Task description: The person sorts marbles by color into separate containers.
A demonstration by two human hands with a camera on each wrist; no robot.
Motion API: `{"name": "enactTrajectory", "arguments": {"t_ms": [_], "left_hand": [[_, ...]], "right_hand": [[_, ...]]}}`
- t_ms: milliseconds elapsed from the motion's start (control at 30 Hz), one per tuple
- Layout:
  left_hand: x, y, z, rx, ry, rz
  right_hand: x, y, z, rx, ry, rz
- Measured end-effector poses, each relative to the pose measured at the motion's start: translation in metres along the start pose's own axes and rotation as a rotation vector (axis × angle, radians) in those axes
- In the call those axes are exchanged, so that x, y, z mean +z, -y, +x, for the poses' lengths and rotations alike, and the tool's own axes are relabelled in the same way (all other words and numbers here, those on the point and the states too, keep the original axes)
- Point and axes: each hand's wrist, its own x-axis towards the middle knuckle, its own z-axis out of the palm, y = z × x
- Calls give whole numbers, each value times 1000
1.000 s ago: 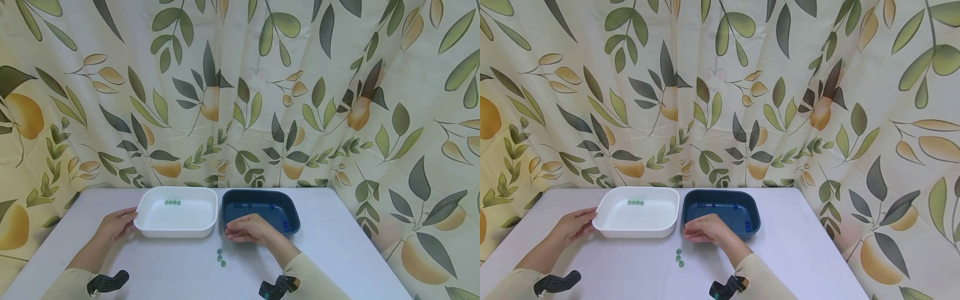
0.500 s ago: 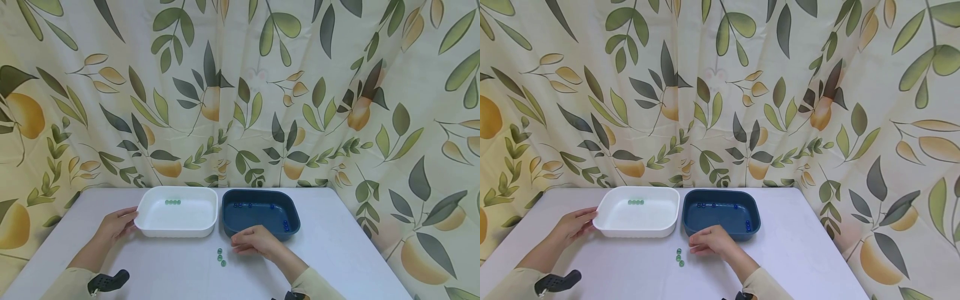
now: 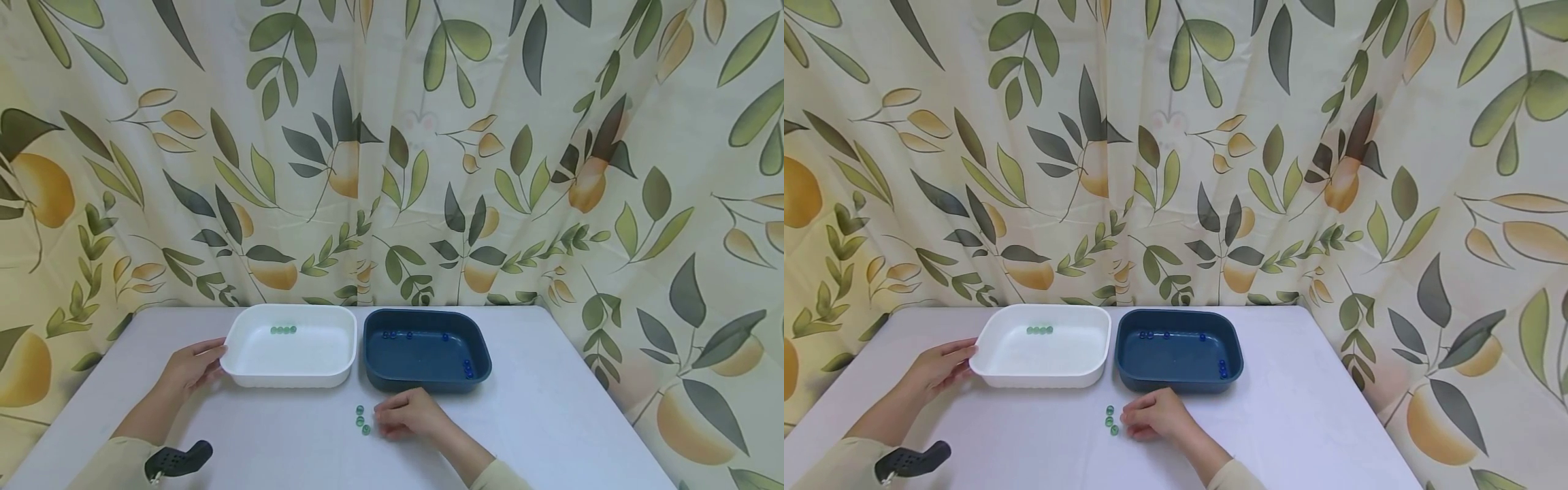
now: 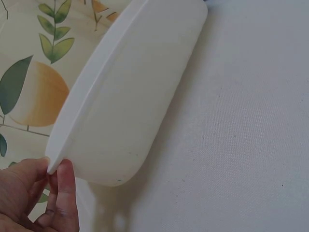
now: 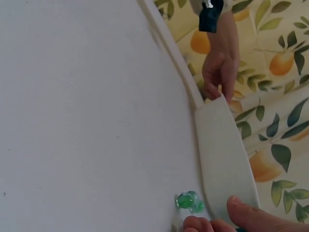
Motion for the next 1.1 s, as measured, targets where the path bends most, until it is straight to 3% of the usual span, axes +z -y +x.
{"name": "enactTrajectory", "arguments": {"t_ms": [267,667,1100], "left_hand": [[0,2,0,-1,-4,6],[0,2,0,4,3,0],[1,2,0,-1,2,-11]], "right_hand": [[12,-10,2,-4,-46,-6],[24,-20,3,-106,-132,-99],[32,-23,2,-140,-204,-162]]}}
